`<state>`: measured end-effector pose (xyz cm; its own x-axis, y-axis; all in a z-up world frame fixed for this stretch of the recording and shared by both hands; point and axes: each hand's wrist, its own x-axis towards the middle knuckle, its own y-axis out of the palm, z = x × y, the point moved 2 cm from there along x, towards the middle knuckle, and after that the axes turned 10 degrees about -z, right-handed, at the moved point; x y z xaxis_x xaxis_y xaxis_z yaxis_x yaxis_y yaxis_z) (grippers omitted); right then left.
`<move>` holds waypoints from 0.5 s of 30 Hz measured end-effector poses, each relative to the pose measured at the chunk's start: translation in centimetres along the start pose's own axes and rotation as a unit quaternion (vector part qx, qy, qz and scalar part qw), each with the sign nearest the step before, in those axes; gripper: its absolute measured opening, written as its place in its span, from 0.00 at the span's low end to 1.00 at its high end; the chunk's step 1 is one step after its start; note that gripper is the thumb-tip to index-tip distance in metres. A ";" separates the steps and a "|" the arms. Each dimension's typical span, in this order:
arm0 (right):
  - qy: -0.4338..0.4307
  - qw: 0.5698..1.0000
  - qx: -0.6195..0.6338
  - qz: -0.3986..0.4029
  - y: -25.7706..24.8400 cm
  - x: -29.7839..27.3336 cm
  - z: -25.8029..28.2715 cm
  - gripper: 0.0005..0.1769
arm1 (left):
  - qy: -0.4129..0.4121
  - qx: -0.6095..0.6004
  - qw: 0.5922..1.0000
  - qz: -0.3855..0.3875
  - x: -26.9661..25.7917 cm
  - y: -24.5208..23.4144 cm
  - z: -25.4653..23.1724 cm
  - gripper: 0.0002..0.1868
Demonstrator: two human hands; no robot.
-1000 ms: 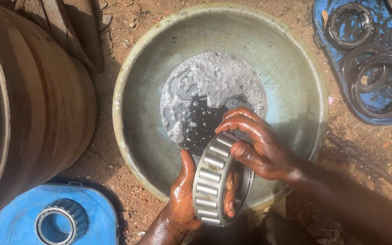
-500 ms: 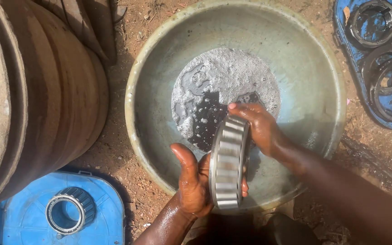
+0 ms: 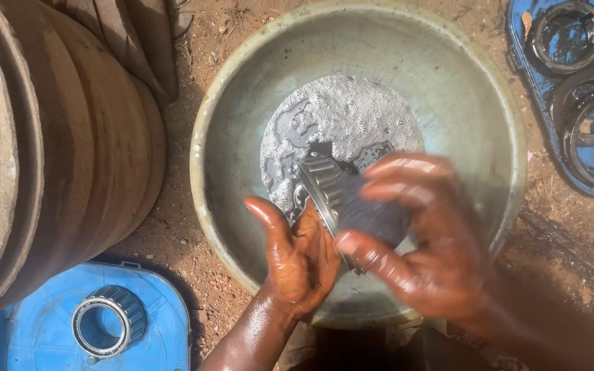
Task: Cleaning a large automotive bearing in a basin of solvent using a scrubbing pad.
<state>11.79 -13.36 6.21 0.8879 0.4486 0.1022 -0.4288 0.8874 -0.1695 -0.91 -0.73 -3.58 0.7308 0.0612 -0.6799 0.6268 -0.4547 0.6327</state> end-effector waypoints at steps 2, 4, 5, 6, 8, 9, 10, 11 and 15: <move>-0.193 0.971 -0.122 0.075 1.5 -0.4 2.1 0.25 | 0.015 0.014 1.000 -0.009 1.0 -2.2 1.3 0.67; -0.268 0.940 -0.138 0.158 2.9 -2.3 2.1 0.25 | 0.052 -0.010 0.998 0.044 1.1 -2.3 1.4 0.67; -0.262 0.942 -0.136 0.163 2.4 -3.0 1.4 0.25 | 0.049 -0.014 0.998 0.038 1.1 -0.6 0.1 0.67; -0.286 0.929 -0.143 0.185 2.2 -3.9 0.8 0.25 | 0.042 -0.091 0.990 0.097 1.0 1.1 -1.1 0.67; -0.313 0.915 -0.142 0.213 1.4 -5.6 -0.8 0.25 | 0.046 -0.171 0.973 0.148 0.5 2.6 -2.7 0.67; -0.289 0.918 -0.159 0.219 0.9 -6.2 -1.6 0.24 | 0.051 -0.187 0.972 0.132 0.1 2.7 -2.9 0.68; -0.278 0.918 -0.184 0.214 0.3 -5.8 -2.7 0.22 | 0.058 -0.196 0.970 0.133 0.5 3.3 -4.0 0.69; -0.293 0.915 -0.185 0.208 -0.1 -5.9 -3.0 0.22 | 0.068 -0.189 0.969 0.144 0.3 4.0 -4.8 0.69; -0.151 0.957 -0.226 0.100 -2.3 -5.0 -3.8 0.20 | 0.076 -0.145 0.985 0.057 0.4 4.6 -5.6 0.70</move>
